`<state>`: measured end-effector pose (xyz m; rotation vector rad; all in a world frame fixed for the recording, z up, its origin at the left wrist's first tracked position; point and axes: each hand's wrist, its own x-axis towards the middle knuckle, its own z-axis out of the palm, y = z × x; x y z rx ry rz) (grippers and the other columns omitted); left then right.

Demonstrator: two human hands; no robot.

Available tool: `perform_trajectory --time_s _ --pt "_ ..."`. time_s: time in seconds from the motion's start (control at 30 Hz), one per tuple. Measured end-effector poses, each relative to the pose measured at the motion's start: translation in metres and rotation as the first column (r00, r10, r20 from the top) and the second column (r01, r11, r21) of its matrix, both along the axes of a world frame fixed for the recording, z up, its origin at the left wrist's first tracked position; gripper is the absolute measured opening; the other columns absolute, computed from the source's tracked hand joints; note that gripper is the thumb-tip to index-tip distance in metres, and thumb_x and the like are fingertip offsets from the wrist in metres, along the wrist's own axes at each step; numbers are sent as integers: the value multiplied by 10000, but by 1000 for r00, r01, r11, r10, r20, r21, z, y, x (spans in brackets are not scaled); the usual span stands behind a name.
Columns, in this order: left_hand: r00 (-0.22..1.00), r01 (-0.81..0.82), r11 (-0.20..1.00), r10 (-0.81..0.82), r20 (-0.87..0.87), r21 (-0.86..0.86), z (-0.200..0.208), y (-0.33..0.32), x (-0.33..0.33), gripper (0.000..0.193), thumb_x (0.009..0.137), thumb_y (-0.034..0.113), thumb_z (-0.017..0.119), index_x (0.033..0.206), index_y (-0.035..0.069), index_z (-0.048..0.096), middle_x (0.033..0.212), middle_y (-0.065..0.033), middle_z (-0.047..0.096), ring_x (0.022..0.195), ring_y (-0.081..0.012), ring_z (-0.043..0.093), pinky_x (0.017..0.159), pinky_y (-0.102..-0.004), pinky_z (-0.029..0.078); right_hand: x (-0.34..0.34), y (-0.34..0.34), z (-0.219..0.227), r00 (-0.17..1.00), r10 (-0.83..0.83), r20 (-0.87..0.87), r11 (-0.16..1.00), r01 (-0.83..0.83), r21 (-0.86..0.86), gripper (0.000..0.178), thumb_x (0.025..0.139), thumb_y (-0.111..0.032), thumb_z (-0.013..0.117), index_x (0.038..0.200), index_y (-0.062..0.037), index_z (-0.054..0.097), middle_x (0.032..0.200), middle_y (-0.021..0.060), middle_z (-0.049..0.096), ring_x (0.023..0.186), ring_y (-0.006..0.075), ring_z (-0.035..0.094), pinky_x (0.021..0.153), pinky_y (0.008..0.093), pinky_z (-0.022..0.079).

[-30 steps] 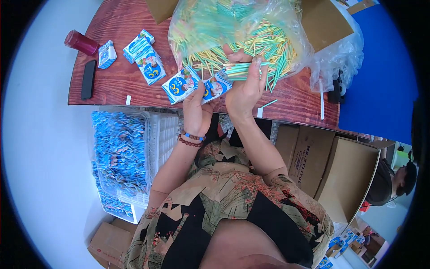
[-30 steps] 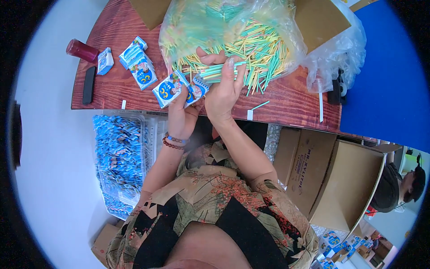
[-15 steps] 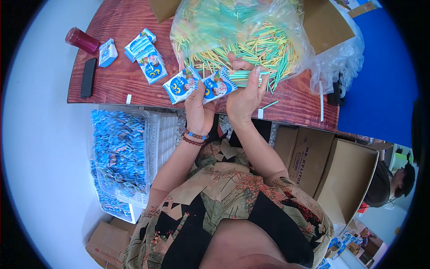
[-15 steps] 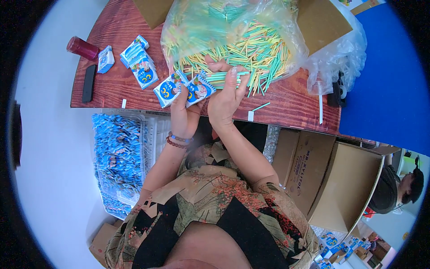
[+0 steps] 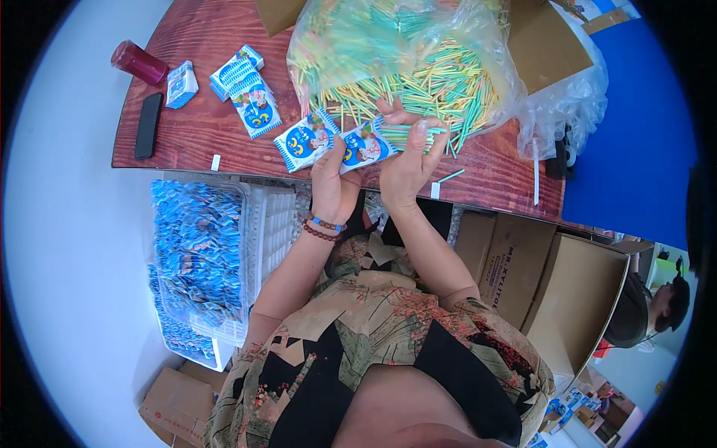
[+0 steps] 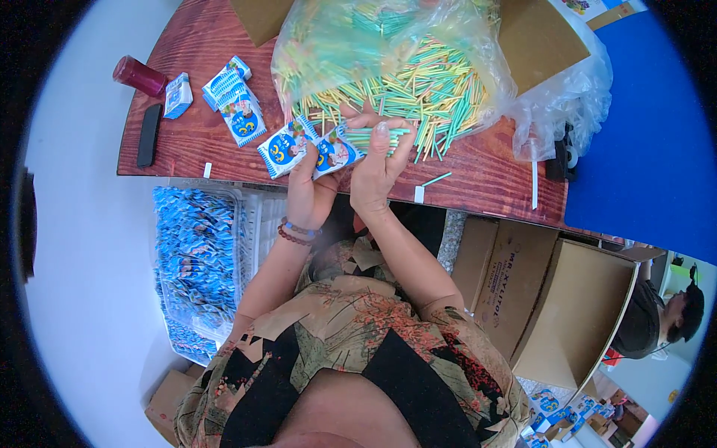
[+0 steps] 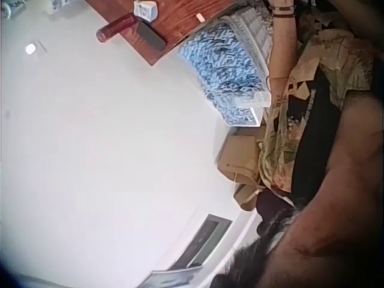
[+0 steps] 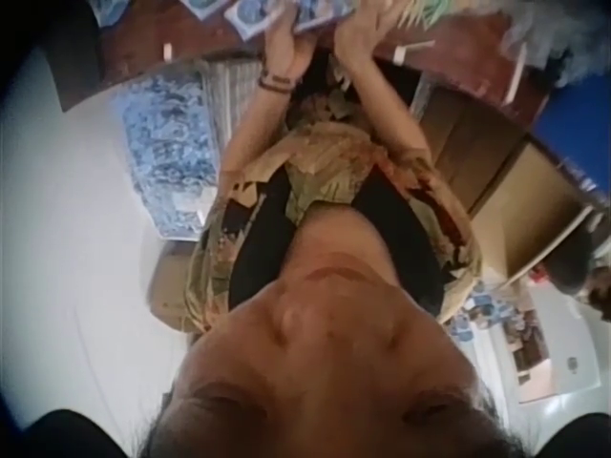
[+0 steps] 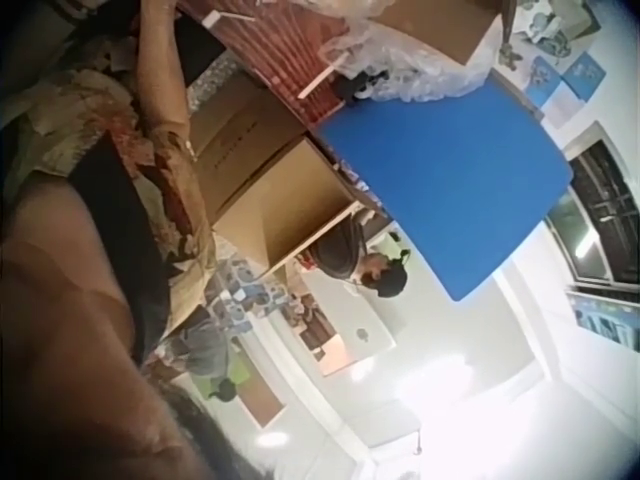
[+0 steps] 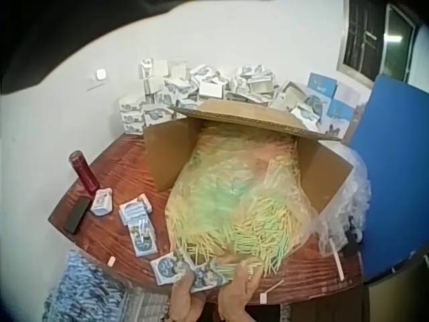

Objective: Packaging small blue cards and yellow plastic strips into sets.

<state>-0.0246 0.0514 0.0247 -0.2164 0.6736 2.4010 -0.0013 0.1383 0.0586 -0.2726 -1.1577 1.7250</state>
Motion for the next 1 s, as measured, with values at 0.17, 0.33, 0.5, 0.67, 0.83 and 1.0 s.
perform_trajectory --time_s 0.17,0.33,0.5,0.67,0.83,1.0 --pt "998 49 998 -50 -41 -32 -7 -6 -6 273 993 236 511 1101 -3 587 1126 -110 643 1045 -215 627 920 -386 506 2 9 1 996 91 3 976 -88 -201 207 1017 -250 428 1003 -63 341 840 128 604 955 296 642 1055 495 374" --pt "998 60 998 -61 -34 -31 -6 -7 -11 266 993 229 510 1101 -1 587 1122 -111 645 1040 -219 631 928 -392 502 3 12 -8 991 134 -26 982 -136 -134 213 1000 -240 479 1043 -64 367 875 141 610 974 366 641 959 489 447" --pt "994 96 995 -97 -57 -17 -10 -9 -15 252 991 223 513 1092 7 593 1111 -108 650 1040 -218 631 929 -396 500 3 11 -8 992 124 9 989 -122 -88 193 1009 -234 455 1035 -66 364 898 155 615 1001 362 629 944 476 456" --pt "996 56 997 -60 -70 -59 -15 -5 -11 270 1009 238 466 1154 33 564 1139 -83 639 1044 -214 630 918 -408 510 2 6 -14 997 83 5 992 -83 92 172 1020 -217 423 1023 -56 362 981 171 623 1101 345 586 988 466 421" --pt "997 66 997 -68 -46 -47 -13 1 -7 233 1001 215 489 1124 39 578 1105 -77 649 1003 -202 638 891 -385 521 4 4 -11 986 126 106 992 -128 17 176 1024 -226 403 1017 -50 411 1160 182 607 1247 301 487 1053 427 356" --pt "998 31 999 -29 -59 26 -9 4 -14 207 990 191 514 1152 73 566 1120 -60 640 1000 -191 635 873 -382 530 -2 4 3 928 223 298 962 -259 86 224 1008 -243 412 981 -31 481 1285 190 561 1287 289 444 1085 398 298"
